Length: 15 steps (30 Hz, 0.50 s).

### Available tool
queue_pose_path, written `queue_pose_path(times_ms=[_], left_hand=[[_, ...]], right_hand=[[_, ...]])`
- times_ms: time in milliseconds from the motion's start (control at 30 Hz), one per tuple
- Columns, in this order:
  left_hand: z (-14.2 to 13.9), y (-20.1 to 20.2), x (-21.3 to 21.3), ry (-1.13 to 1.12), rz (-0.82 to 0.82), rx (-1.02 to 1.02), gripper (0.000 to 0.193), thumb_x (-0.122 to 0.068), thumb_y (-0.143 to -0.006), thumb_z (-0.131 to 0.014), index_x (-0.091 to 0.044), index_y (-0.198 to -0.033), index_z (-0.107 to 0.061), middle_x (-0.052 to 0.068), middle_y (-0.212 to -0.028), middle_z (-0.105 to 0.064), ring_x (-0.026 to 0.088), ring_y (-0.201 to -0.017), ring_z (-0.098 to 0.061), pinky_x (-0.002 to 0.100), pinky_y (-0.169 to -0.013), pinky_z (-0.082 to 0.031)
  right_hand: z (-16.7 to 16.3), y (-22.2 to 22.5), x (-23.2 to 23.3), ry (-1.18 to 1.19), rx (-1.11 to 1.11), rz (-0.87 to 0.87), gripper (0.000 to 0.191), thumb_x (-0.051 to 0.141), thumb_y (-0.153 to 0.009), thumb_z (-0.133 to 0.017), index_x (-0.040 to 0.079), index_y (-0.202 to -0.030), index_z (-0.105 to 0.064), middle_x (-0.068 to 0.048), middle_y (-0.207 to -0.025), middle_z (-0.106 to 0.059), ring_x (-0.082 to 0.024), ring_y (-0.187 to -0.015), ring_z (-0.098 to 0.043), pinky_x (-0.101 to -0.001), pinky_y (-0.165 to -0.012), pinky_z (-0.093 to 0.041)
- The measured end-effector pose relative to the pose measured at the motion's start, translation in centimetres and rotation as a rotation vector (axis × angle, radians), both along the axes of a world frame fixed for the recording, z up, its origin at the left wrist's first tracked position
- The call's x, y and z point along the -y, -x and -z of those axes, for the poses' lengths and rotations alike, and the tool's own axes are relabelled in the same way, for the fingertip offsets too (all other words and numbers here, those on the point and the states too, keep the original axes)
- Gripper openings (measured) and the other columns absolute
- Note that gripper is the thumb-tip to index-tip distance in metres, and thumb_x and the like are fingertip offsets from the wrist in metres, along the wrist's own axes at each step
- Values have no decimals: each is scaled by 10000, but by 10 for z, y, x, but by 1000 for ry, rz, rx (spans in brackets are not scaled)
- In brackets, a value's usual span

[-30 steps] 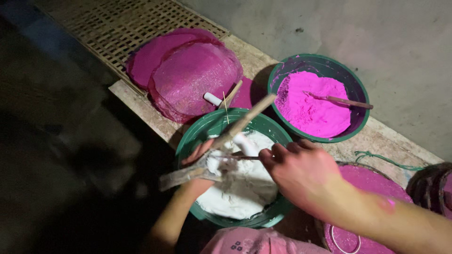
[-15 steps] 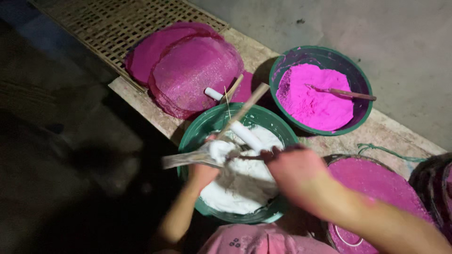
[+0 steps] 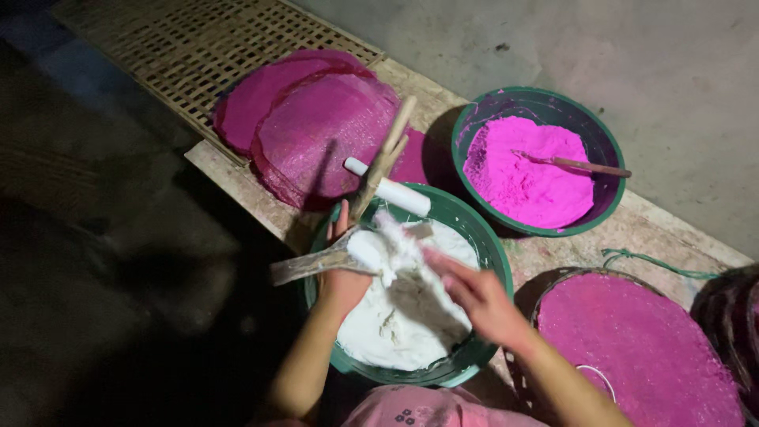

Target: The person uses a wooden mold and a metal ring to press pink and white powders into circular shapes on a woven tray. They repeatedly fill the mold with white powder, press it into the pink base, and arrange the finished pieces on a tray.

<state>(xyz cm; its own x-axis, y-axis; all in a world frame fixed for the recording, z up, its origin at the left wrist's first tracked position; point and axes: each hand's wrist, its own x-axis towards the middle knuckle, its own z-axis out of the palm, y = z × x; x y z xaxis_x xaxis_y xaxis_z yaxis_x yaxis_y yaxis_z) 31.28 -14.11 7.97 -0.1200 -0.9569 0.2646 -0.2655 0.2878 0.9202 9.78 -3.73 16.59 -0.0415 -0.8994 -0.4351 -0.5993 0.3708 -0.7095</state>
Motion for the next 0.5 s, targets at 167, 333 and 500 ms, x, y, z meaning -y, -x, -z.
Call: queue_pose_path(times_ms=[167, 333, 500], left_hand=[[-3, 10, 3, 113, -140, 360, 1192, -298, -771, -863, -108, -1638, -68, 313, -1461, -463, 502, -1327, -466, 546, -1088, -402], [28, -20, 36, 294, -241, 424, 1100, -237, -657, -880, -2, -1559, -295, 315, -1310, -553, 476, -1210, -531, 567, -999, -402], [53, -32, 53, -142, -42, -420, 281, -66, -854, -708, -42, -1130, -660, 31, -1041, -654, 197, -960, -621, 369, -856, -515]], right_hand=[[25, -4, 15, 519, 167, -173, 488, 97, -994, -549, 121, -1481, -530, -123, -1321, -717, -198, -1175, -700, -324, -1008, -495], [64, -12, -9, 402, 223, -266, 490, 98, -983, -531, 140, -1471, -549, -118, -1363, -702, -218, -1141, -719, -323, -1017, -500], [64, 4, -9, 307, 148, -431, 542, 107, -998, -589, 79, -1523, -457, -162, -1419, -632, -254, -1272, -653, -336, -1082, -464]])
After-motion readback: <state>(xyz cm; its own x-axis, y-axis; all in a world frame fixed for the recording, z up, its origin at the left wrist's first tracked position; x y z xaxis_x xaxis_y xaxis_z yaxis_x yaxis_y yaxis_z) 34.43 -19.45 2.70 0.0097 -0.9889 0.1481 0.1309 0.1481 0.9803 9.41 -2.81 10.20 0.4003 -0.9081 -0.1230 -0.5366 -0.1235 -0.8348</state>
